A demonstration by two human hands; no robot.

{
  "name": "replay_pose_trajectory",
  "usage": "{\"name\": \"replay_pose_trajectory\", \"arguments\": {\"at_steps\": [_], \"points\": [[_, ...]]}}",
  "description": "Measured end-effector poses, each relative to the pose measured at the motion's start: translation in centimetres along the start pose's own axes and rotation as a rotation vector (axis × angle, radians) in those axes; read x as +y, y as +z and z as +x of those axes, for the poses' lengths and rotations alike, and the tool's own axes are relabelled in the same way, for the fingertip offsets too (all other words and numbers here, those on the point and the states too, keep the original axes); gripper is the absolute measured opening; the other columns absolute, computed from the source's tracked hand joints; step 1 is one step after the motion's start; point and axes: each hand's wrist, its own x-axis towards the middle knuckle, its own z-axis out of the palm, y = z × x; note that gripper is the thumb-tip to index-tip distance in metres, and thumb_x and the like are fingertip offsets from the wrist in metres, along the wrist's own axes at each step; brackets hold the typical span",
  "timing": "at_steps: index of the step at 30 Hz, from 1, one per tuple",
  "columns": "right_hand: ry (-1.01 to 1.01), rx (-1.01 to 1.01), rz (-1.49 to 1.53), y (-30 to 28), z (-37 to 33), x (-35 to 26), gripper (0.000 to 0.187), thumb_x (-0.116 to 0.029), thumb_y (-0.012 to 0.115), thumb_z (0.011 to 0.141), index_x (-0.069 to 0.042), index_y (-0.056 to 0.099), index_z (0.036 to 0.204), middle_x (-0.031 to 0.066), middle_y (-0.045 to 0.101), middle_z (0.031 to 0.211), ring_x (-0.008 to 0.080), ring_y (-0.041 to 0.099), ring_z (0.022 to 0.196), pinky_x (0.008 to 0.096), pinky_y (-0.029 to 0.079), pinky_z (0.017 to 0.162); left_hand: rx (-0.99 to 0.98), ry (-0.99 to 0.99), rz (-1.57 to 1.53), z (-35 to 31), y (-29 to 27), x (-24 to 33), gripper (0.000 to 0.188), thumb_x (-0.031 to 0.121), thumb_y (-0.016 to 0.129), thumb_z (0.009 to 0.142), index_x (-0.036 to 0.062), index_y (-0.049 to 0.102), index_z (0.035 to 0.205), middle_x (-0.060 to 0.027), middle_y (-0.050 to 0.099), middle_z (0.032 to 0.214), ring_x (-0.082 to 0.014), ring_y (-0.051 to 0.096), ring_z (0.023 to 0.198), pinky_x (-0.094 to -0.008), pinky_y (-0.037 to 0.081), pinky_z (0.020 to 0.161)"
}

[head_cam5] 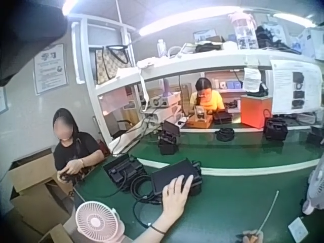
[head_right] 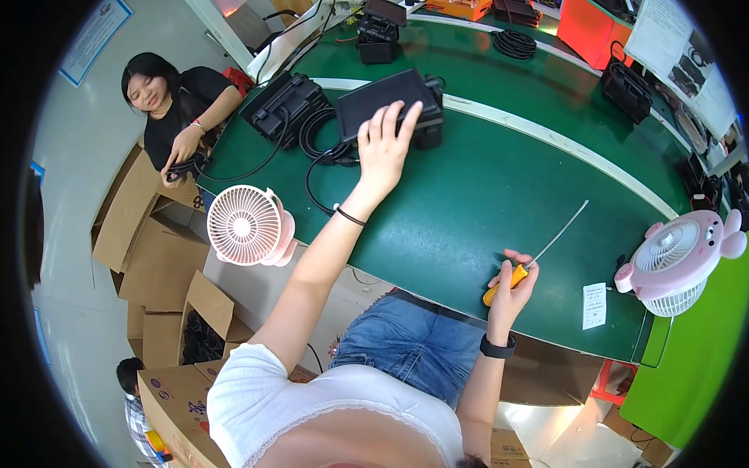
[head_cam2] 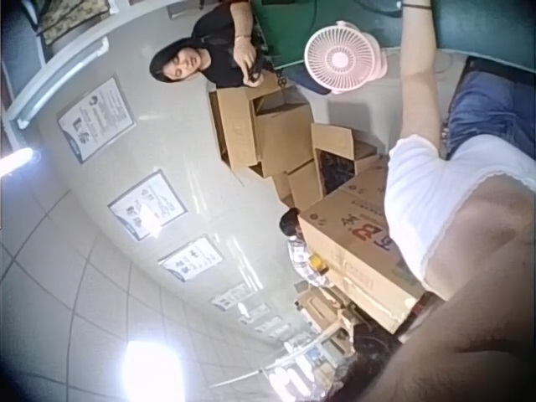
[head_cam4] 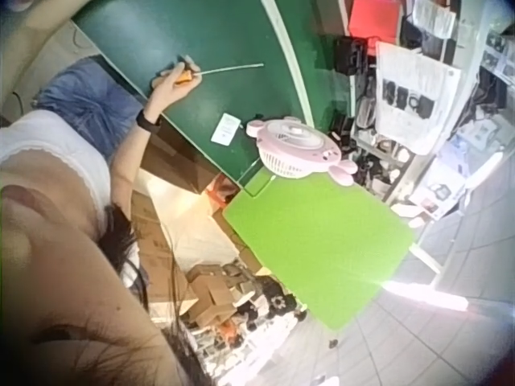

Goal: Assembling or disassembling electronic solar component boxes using a manual screwdriver.

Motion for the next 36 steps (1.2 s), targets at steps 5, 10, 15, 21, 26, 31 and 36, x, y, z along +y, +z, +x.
{"name": "replay_pose_trajectory", "arguments": {"at_steps": [5,10,15,21,26,31,36], "points": [[0.010,0.005,0.004,0.0,0.0,-0.2,0.018,-0.001,0.053,0.097,-0.005,0.047,0.113,0.0110,0.061,0.113,0.0056,0.049,0.062,0.0199,0.046,0.053,-0.087,-0.043,0.074,0.5,2.2,-2.6,0.071,0.011,0.060,0.080,0.0242,0.043,0.147,-0.0073,0.048,0.137,-0.0254,0.047,0.125,-0.0412,0.036,0.103],[0.018,-0.019,0.028,-0.2,0.0,-0.2,0.018,0.000,0.053,0.097,-0.006,0.047,0.112,0.0114,0.061,0.114,0.0049,0.049,0.063,0.0194,0.045,0.052,-0.097,-0.119,0.183,1.1,4.0,-5.9,0.069,0.011,0.059,0.083,0.0237,0.041,0.148,-0.0057,0.049,0.134,-0.0241,0.047,0.124,-0.0427,0.036,0.102],[0.034,-0.051,0.057,-0.1,0.0,-0.3,0.019,0.002,0.053,0.097,-0.008,0.047,0.112,0.0114,0.060,0.114,0.0042,0.049,0.065,0.0184,0.045,0.052,-0.126,-0.250,0.402,2.2,4.4,-8.7,0.069,0.009,0.060,0.082,0.0199,0.042,0.148,-0.0052,0.048,0.141,-0.0247,0.048,0.121,-0.0431,0.038,0.098],[0.093,-0.040,0.053,-0.4,-0.5,-0.6,0.018,0.001,0.052,0.097,-0.007,0.045,0.111,0.0121,0.059,0.113,0.0047,0.049,0.067,0.0185,0.044,0.053,-0.118,-0.510,0.557,3.7,4.7,-10.7,0.101,0.030,0.087,0.062,0.0106,0.038,0.149,-0.0066,0.040,0.151,-0.0255,0.047,0.121,-0.0453,0.038,0.092],[0.133,-0.038,0.048,-0.5,-0.8,-0.7,0.021,0.004,0.053,0.095,-0.006,0.043,0.111,0.0147,0.059,0.113,0.0064,0.050,0.064,0.0193,0.046,0.050,-0.292,-0.502,0.544,6.3,6.4,-14.2,0.101,0.035,0.088,0.062,0.0066,0.039,0.147,-0.0106,0.043,0.148,-0.0276,0.050,0.120,-0.0469,0.040,0.092],[0.186,-0.024,0.039,0.0,-0.4,-1.3,0.021,0.005,0.051,0.094,-0.005,0.042,0.110,0.0152,0.058,0.112,0.0067,0.049,0.066,0.0192,0.046,0.050,-0.566,-0.567,0.598,8.7,9.5,-19.4,0.096,0.051,0.084,0.066,0.0010,0.045,0.138,-0.0163,0.053,0.136,-0.0322,0.063,0.107,-0.0535,0.047,0.086],[0.222,-0.016,0.001,0.6,0.5,-1.4,0.021,0.004,0.051,0.095,-0.005,0.041,0.111,0.0144,0.057,0.112,0.0065,0.049,0.068,0.0178,0.044,0.048,-0.727,-0.554,0.580,10.9,9.7,-21.1,0.055,0.049,0.072,0.082,0.0072,0.065,0.116,-0.0109,0.063,0.120,-0.0334,0.062,0.112,-0.0582,0.046,0.090]]}}
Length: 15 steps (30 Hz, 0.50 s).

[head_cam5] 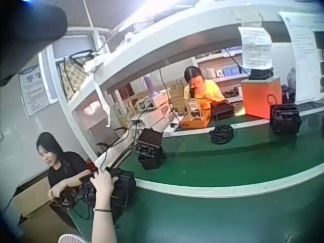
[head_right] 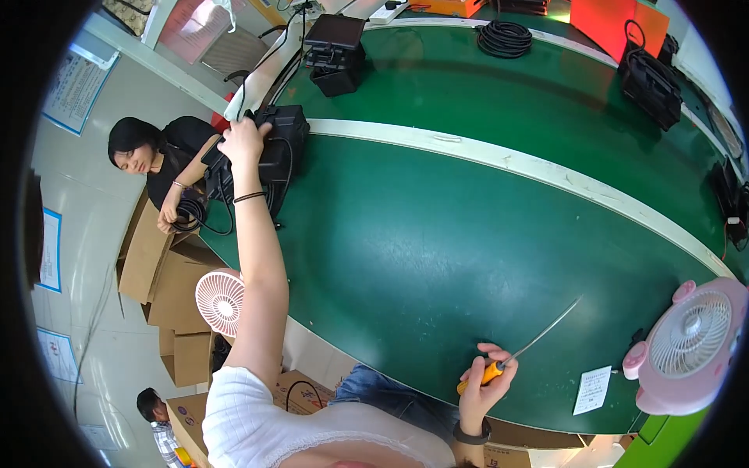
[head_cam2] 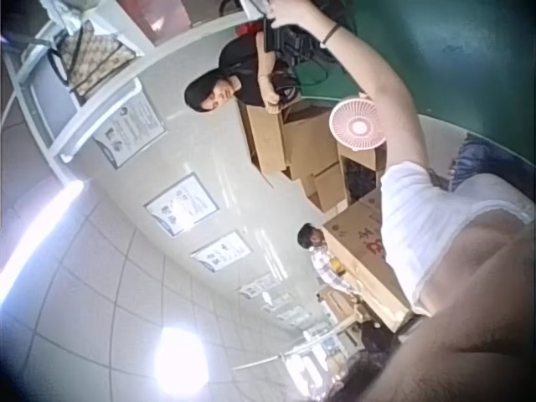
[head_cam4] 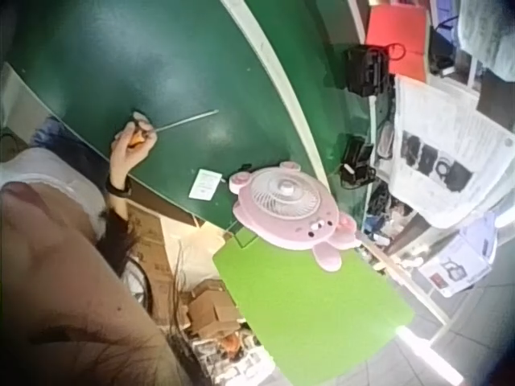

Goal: Assembling or disassembling electronic solar component boxes using a manual screwdriver.

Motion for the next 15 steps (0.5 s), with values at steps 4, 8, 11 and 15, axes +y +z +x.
{"name": "replay_pose_trajectory", "arguments": {"at_steps": [4,8,11,15], "points": [[-0.026,-0.006,-0.075,0.2,0.2,-0.1,0.021,0.004,0.049,0.096,-0.005,0.040,0.112,0.0135,0.055,0.112,0.0063,0.048,0.072,0.0170,0.043,0.047,0.253,0.242,-0.494,0.8,-0.6,5.7,0.033,0.032,0.063,0.090,0.0134,0.066,0.117,-0.0070,0.067,0.117,-0.0305,0.065,0.106,-0.0430,0.053,0.087],[0.002,0.002,-0.079,0.5,0.5,-0.1,0.021,0.004,0.049,0.095,-0.005,0.040,0.112,0.0138,0.055,0.111,0.0064,0.049,0.070,0.0173,0.043,0.046,0.017,0.273,-0.462,4.9,6.3,11.3,0.072,0.040,0.071,0.083,0.0112,0.043,0.143,-0.0232,0.043,0.144,-0.0418,0.056,0.119,-0.0473,0.049,0.098],[-0.014,0.011,-0.108,0.5,0.4,0.3,0.021,0.003,0.050,0.095,-0.004,0.040,0.112,0.0145,0.056,0.110,0.0058,0.047,0.062,0.0174,0.043,0.045,-0.069,0.207,-0.434,7.5,8.3,12.2,0.070,0.037,0.073,0.082,0.0135,0.043,0.141,-0.0231,0.046,0.140,-0.0409,0.056,0.120,-0.0483,0.049,0.096],[-0.009,0.029,-0.192,0.3,0.2,0.4,0.017,0.004,0.049,0.094,-0.003,0.043,0.109,0.0143,0.060,0.106,0.0053,0.047,0.056,0.0177,0.042,0.044,-0.205,0.211,-0.462,7.4,7.3,12.5,0.056,0.035,0.077,0.081,0.0161,0.051,0.128,-0.0216,0.056,0.125,-0.0382,0.065,0.106,-0.0469,0.054,0.088]]}}
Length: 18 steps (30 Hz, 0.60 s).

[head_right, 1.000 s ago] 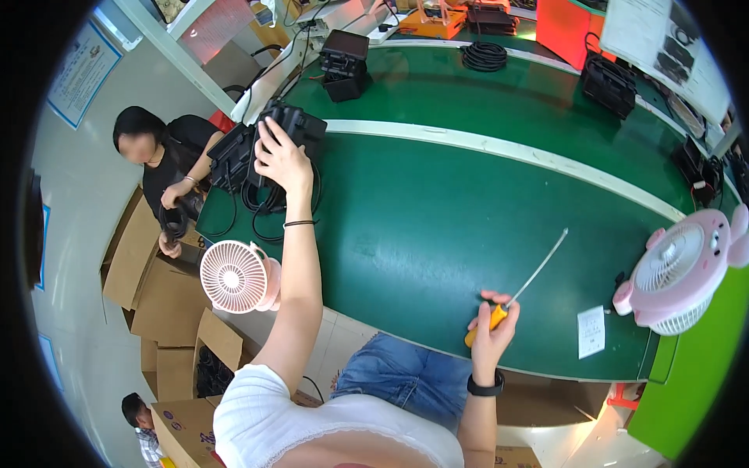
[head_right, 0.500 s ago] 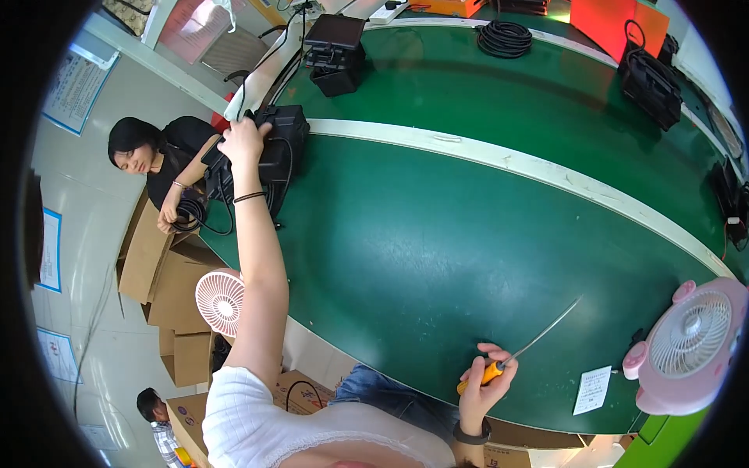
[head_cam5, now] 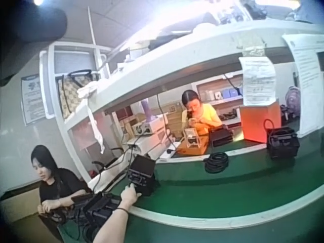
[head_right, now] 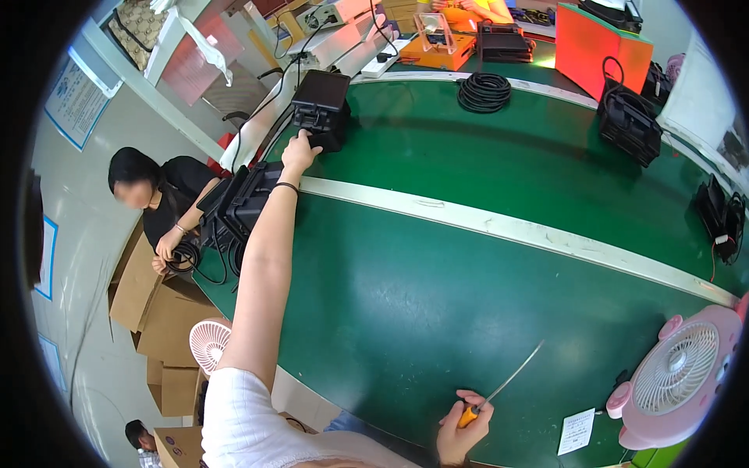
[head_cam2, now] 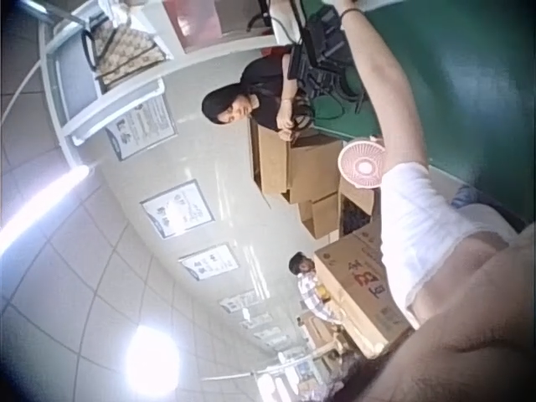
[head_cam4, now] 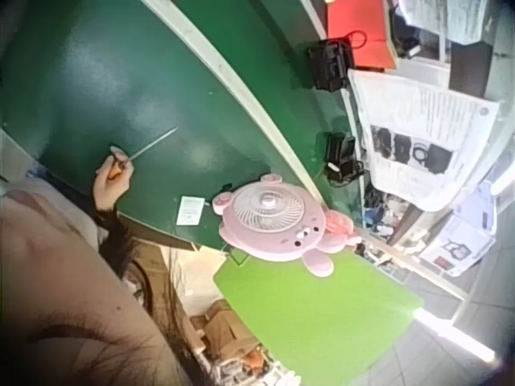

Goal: Assembling or disassembling electronic solar component boxes using a manual screwdriver.

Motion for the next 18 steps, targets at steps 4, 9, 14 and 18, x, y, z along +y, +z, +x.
{"name": "replay_pose_trajectory", "arguments": {"at_steps": [4,9,14,18], "points": [[-0.008,0.031,0.015,0.3,0.4,-0.8,0.016,0.007,0.052,0.092,0.000,0.046,0.105,0.0142,0.065,0.103,0.0066,0.051,0.052,0.0203,0.044,0.045,0.283,0.152,-0.234,-2.0,0.8,-0.3,0.038,0.022,0.077,0.081,0.0112,0.056,0.110,-0.0231,0.044,0.133,-0.0445,0.064,0.099,-0.0493,0.055,0.085],[-0.078,-0.003,-0.019,0.4,0.6,-0.7,0.015,0.003,0.052,0.094,-0.003,0.048,0.108,0.0115,0.064,0.102,0.0056,0.049,0.056,0.0193,0.042,0.044,0.354,0.308,-0.472,-7.3,0.6,5.1,0.028,0.022,0.083,0.076,0.0062,0.065,0.091,-0.0295,0.037,0.134,-0.0494,0.054,0.112,-0.0477,0.048,0.097],[-0.104,-0.020,-0.028,0.3,0.4,-0.6,0.014,0.001,0.053,0.095,-0.003,0.050,0.108,0.0085,0.065,0.102,0.0047,0.049,0.056,0.0192,0.043,0.048,0.305,0.509,-0.622,-14.1,-2.9,8.3,0.026,0.011,0.076,0.081,0.0023,0.057,0.097,-0.0287,0.032,0.141,-0.0511,0.050,0.116,-0.0481,0.046,0.100],[-0.147,-0.016,0.038,0.5,0.3,-0.3,0.013,-0.001,0.054,0.096,-0.003,0.052,0.109,0.0072,0.068,0.101,0.0060,0.052,0.053,0.0212,0.044,0.049,0.218,0.653,-0.669,-19.8,-6.4,8.3,0.026,0.007,0.075,0.080,0.0010,0.056,0.096,-0.0207,0.044,0.118,-0.0428,0.055,0.102,-0.0471,0.049,0.091]]}}
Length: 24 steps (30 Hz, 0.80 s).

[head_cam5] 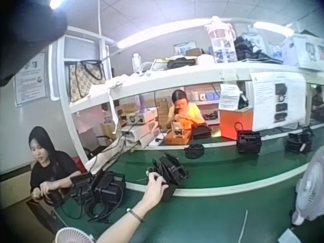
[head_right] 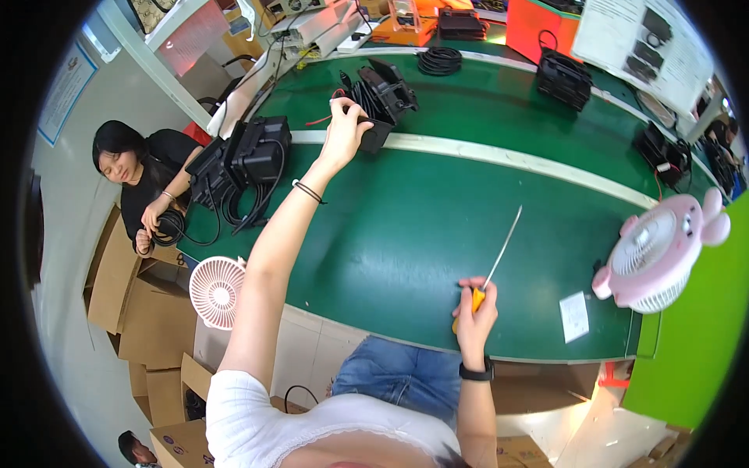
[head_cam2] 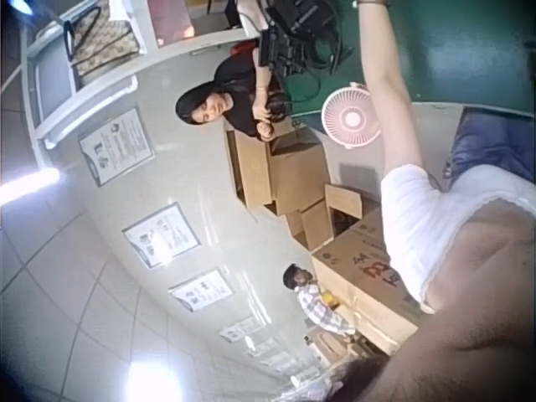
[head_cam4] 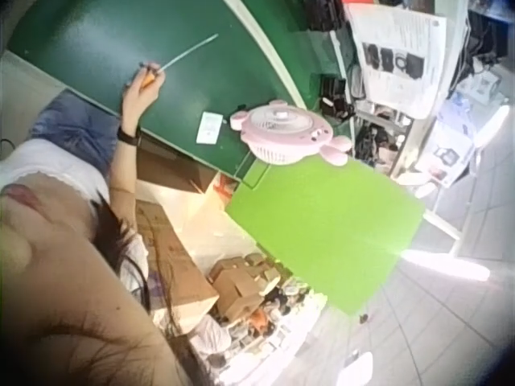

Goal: Assembling or disassembling electronic solar component boxes using a manual screwdriver.

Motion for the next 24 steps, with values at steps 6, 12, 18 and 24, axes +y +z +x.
{"name": "replay_pose_trajectory", "arguments": {"at_steps": [6,12,18,24], "points": [[-0.114,-0.031,0.104,-0.4,-0.5,-0.8,0.022,-0.015,0.050,0.103,-0.006,0.048,0.123,0.0103,0.065,0.107,0.0051,0.050,0.064,0.0194,0.045,0.058,0.106,0.226,-0.015,-9.2,-0.2,7.6,0.027,0.002,0.076,0.073,0.0018,0.059,0.093,-0.0172,0.047,0.114,-0.0394,0.045,0.113,-0.0472,0.043,0.097],[-0.065,-0.022,0.204,-0.6,-2.9,-0.5,0.022,-0.013,0.049,0.103,-0.007,0.046,0.124,0.0139,0.055,0.132,0.0035,0.052,0.070,0.0196,0.048,0.059,0.166,0.024,-0.017,-18.8,0.2,17.3,0.026,0.009,0.076,0.076,0.0123,0.065,0.099,-0.0104,0.049,0.111,-0.0350,0.044,0.112,-0.0458,0.040,0.096],[-0.050,0.054,0.353,-0.9,-3.3,1.3,0.020,-0.017,0.047,0.104,-0.007,0.047,0.122,0.0159,0.048,0.141,0.0157,0.051,0.113,0.0286,0.041,0.098,-0.025,0.132,-0.345,-27.1,-0.6,24.9,0.043,0.005,0.068,0.084,0.0062,0.057,0.126,-0.0203,0.040,0.144,-0.0401,0.042,0.123,-0.0486,0.038,0.103],[0.124,0.038,0.254,-3.4,-2.6,-0.4,0.024,-0.020,0.057,0.100,-0.012,0.048,0.121,-0.0030,0.050,0.085,0.0014,0.046,0.061,0.0159,0.040,0.046,0.126,0.572,-0.479,-29.3,-7.3,22.0,0.029,0.004,0.077,0.074,0.0089,0.073,0.102,-0.0127,0.070,0.107,-0.0245,0.070,0.089,-0.0335,0.058,0.075]]}}
